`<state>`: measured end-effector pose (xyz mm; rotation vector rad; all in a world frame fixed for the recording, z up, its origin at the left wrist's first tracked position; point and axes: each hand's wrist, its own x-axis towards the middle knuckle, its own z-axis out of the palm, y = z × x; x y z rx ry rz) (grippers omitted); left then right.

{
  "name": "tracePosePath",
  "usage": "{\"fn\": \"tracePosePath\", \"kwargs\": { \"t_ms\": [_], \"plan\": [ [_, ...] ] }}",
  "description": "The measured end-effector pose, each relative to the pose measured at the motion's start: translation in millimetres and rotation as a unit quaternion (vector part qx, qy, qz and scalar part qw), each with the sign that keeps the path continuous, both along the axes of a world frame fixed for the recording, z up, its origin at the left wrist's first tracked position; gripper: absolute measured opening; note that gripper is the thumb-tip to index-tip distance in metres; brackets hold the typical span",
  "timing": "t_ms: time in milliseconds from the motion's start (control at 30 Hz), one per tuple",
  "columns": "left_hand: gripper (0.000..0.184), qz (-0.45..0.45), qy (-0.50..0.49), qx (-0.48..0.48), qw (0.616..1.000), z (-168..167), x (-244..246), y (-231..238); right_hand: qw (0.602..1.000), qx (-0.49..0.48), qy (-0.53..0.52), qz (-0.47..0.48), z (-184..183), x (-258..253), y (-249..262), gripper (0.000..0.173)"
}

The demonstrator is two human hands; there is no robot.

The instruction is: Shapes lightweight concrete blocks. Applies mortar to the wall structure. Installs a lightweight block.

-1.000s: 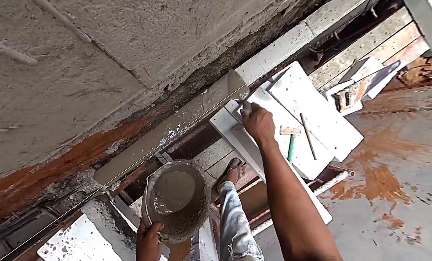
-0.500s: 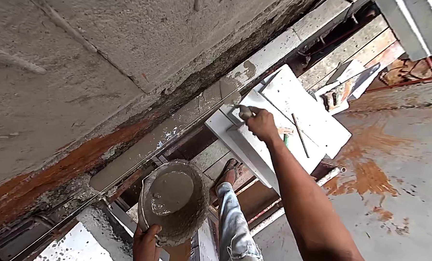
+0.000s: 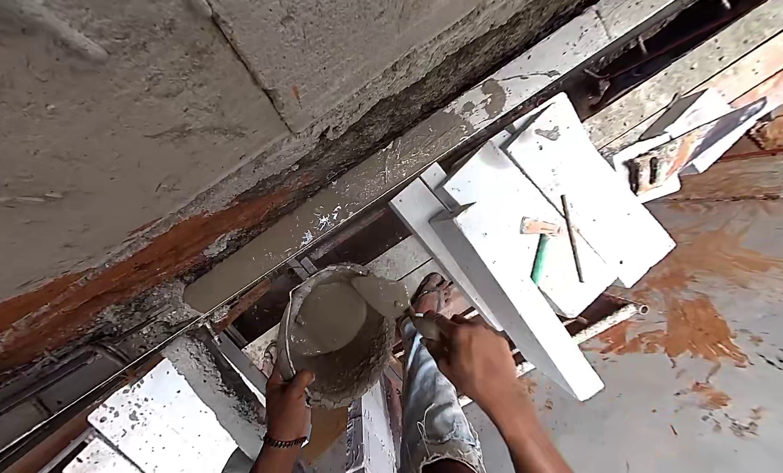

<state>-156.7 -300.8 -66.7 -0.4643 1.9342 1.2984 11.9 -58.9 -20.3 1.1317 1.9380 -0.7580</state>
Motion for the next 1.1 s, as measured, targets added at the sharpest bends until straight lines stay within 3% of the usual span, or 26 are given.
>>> {"fn": "tracePosePath", "kwargs": {
  "t_ms": [67,167,267,367,433,533,600,667,700,733,767,833,867,900,967,1100],
  "plan": [
    [0.059,-0.021,0.008,0.001,1.000,4,3,4,0.997,-0.018,-0.056,0.040,-22,-22,-37,0.045],
    [0.059,-0.037,0.018,-0.001,0.999,7,8,8,0.997,-0.055,-0.046,0.034,-56,-33,-66,0.049],
    [0.058,-0.023,0.018,-0.002,1.000,12,5,9,0.990,-0.119,0.027,-0.068,-72,-8,-69,0.046],
    [0.063,0.006,-0.007,0.011,1.000,16,-2,14,0.949,-0.100,0.200,-0.223,-76,27,-68,0.046],
    [0.061,0.035,-0.020,0.005,0.999,21,-6,21,0.892,-0.093,0.296,-0.328,-63,33,-57,0.044],
    [0.060,0.051,-0.019,0.002,0.999,21,-8,26,0.767,-0.152,0.403,-0.475,-44,10,-4,0.033],
    [0.060,0.046,-0.011,0.006,0.999,17,-7,23,0.678,-0.173,0.441,-0.562,-50,-16,49,0.026],
    [0.061,0.044,-0.006,0.005,0.999,13,-7,17,0.593,-0.187,0.439,-0.648,-72,-40,105,0.030],
    [0.061,0.041,-0.005,0.002,0.999,13,-7,14,0.572,-0.187,0.431,-0.672,-83,-52,129,0.033],
    [0.061,0.039,-0.005,0.000,0.999,12,-7,12,0.582,-0.172,0.426,-0.671,-91,-61,148,0.034],
    [0.061,0.038,-0.006,-0.004,0.999,12,-7,8,0.635,-0.127,0.416,-0.639,-92,-67,159,0.035],
    [0.065,0.035,-0.005,-0.007,0.999,9,-8,0,0.812,0.052,0.333,-0.477,-76,-70,159,0.034],
    [0.067,0.034,-0.005,-0.008,0.999,8,-8,-4,0.878,0.134,0.262,-0.378,-65,-70,154,0.035],
    [0.068,0.031,-0.006,-0.011,0.999,8,-7,-8,0.916,0.179,0.185,-0.308,-60,-69,155,0.037],
    [0.067,0.022,-0.010,-0.018,1.000,8,-5,-15,0.937,0.205,0.119,-0.257,-67,-60,176,0.040],
    [0.063,0.020,-0.012,-0.025,0.999,4,0,-27,0.896,0.202,0.160,-0.362,-83,-48,251,0.043]
  ]
}}
